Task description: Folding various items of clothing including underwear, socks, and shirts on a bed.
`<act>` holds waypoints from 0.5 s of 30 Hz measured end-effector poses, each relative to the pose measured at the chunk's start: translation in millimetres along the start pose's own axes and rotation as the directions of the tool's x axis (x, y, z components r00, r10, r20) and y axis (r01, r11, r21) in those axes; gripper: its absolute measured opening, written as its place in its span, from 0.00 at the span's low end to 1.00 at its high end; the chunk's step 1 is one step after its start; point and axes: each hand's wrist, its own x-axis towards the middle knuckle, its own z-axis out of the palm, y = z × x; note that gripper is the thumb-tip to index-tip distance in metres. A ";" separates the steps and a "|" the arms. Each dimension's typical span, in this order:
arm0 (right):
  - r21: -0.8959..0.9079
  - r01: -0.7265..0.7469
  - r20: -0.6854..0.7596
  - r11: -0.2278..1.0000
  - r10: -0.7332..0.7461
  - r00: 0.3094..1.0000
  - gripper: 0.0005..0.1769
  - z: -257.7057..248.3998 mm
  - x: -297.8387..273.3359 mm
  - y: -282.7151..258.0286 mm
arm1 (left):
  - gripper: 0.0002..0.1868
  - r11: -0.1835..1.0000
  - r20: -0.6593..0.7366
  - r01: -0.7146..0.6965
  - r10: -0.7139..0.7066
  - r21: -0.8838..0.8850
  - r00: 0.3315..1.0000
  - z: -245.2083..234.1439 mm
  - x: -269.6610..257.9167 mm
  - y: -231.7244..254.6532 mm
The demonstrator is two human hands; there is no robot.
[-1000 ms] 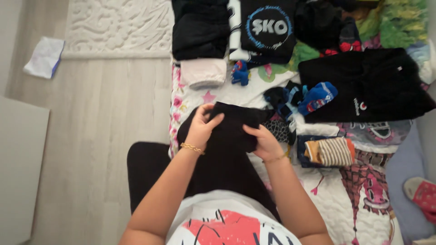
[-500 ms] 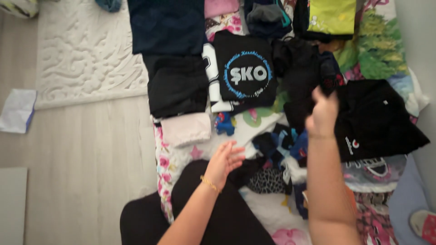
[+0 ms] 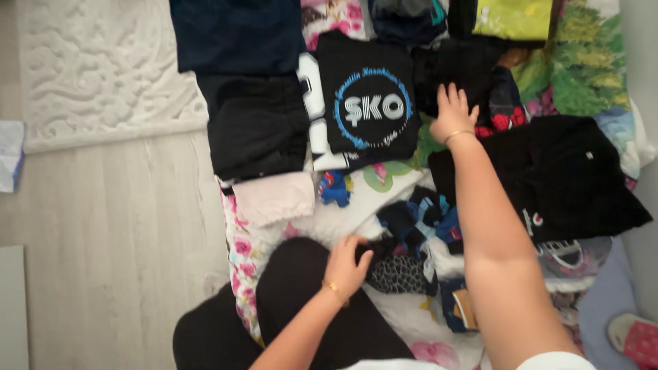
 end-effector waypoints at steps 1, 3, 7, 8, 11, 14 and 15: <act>-0.002 -0.002 0.009 1.000 0.002 1.000 0.53 -5.4 -27.8 -3.7 | 0.15 1.000 0.006 0.008 -0.008 -0.002 1.000 3.1 -3.8 6.4; 0.171 0.146 -0.185 0.974 -0.113 0.976 0.45 -25.8 -71.4 -16.3 | 0.34 0.892 -0.071 -0.205 0.253 0.403 0.965 5.5 2.1 19.0; 0.279 0.376 -0.440 0.883 -0.231 0.868 0.33 -20.9 -215.7 -48.2 | 0.20 0.888 0.116 -0.074 0.024 0.453 0.993 21.7 8.6 4.7; 0.356 0.427 -0.447 0.831 -0.249 0.859 0.28 -22.1 -251.3 -59.3 | 0.12 0.911 0.093 -0.016 -0.025 0.413 0.995 19.3 10.7 3.2; 0.476 0.469 -0.414 0.744 -0.281 0.866 0.24 -8.1 -339.7 -71.8 | 0.07 0.990 -0.071 0.043 -0.033 0.131 0.997 14.2 9.2 -12.0; 0.573 0.450 -0.339 0.685 -0.302 0.891 0.24 8.8 -380.9 -74.0 | 0.08 0.970 -0.248 -0.031 -0.031 -0.240 0.968 7.0 7.4 -33.1; 0.619 0.434 -0.302 0.654 -0.312 0.901 0.26 13.4 -388.4 -73.9 | 0.08 0.927 -0.273 -0.061 -0.046 -0.369 0.961 5.3 7.2 -39.9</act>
